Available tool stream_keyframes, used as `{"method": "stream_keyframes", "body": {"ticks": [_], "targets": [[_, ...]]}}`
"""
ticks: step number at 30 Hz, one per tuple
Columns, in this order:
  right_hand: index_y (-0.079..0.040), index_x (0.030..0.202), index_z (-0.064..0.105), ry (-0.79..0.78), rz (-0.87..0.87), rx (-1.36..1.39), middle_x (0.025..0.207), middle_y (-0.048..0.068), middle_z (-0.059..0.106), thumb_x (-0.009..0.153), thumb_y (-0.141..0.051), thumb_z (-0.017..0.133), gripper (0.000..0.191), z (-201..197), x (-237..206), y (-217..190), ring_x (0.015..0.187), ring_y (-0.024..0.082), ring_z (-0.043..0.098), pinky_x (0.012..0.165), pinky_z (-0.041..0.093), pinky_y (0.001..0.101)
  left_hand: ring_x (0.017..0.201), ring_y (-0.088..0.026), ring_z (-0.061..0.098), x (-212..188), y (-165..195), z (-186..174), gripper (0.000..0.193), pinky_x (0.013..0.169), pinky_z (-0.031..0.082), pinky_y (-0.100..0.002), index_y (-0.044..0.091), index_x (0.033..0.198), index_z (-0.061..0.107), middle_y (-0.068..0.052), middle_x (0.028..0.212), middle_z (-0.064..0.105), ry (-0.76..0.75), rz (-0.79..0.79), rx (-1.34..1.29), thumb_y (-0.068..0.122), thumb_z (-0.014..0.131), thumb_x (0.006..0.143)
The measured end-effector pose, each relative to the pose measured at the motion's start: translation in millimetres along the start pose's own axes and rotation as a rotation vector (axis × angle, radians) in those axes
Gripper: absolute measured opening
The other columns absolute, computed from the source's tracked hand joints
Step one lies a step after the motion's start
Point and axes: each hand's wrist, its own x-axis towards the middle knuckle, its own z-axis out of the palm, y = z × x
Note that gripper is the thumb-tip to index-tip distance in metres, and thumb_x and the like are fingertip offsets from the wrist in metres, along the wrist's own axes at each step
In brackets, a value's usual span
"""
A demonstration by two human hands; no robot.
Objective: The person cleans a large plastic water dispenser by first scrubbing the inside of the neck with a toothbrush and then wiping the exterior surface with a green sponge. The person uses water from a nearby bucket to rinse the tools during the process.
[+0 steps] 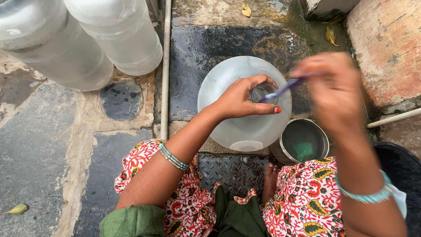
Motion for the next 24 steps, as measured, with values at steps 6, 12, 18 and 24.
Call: {"method": "stream_keyframes", "body": {"ticks": [6, 12, 18, 24], "targets": [[-0.005, 0.095, 0.067, 0.034, -0.012, -0.13, 0.097, 0.007, 0.07, 0.118, -0.024, 0.055, 0.031, -15, -16, -25, 0.093, 0.018, 0.056, 0.088, 0.045, 0.0304, 0.102, -0.021, 0.074, -3, 0, 3, 0.056, 0.094, 0.056, -0.035, 0.011, 0.112, 0.07, -0.007, 0.107, 0.076, 0.005, 0.047, -0.011, 0.05, 0.086, 0.075], [-0.008, 0.096, 0.073, -0.244, -0.041, -0.196, 0.095, 0.006, 0.071, 0.109, -0.027, 0.056, 0.028, 37, -1, 44, 0.095, 0.026, 0.056, 0.088, 0.045, 0.0384, 0.1, -0.022, 0.072, -7, -3, 6, 0.058, 0.093, 0.054, -0.035, 0.007, 0.11, 0.064, -0.008, 0.104, 0.075, 0.066, 0.051, 0.019, 0.047, 0.088, 0.074], [-0.007, 0.097, 0.061, -0.085, -0.188, -0.077, 0.104, 0.007, 0.069, 0.116, -0.028, 0.05, 0.031, -10, -3, 7, 0.099, 0.02, 0.056, 0.093, 0.045, 0.033, 0.102, -0.019, 0.074, -7, 2, 6, 0.056, 0.094, 0.056, -0.034, 0.01, 0.114, 0.069, -0.006, 0.107, 0.076, 0.044, 0.036, -0.042, 0.045, 0.087, 0.074], [-0.006, 0.095, 0.06, 0.003, -0.102, 0.057, 0.098, 0.006, 0.067, 0.114, -0.026, 0.05, 0.029, -16, -16, -4, 0.093, 0.015, 0.056, 0.086, 0.046, 0.0316, 0.101, -0.018, 0.074, -6, -1, 6, 0.054, 0.093, 0.055, -0.033, 0.01, 0.112, 0.069, -0.005, 0.106, 0.076, 0.048, 0.054, -0.047, 0.044, 0.087, 0.074]]}}
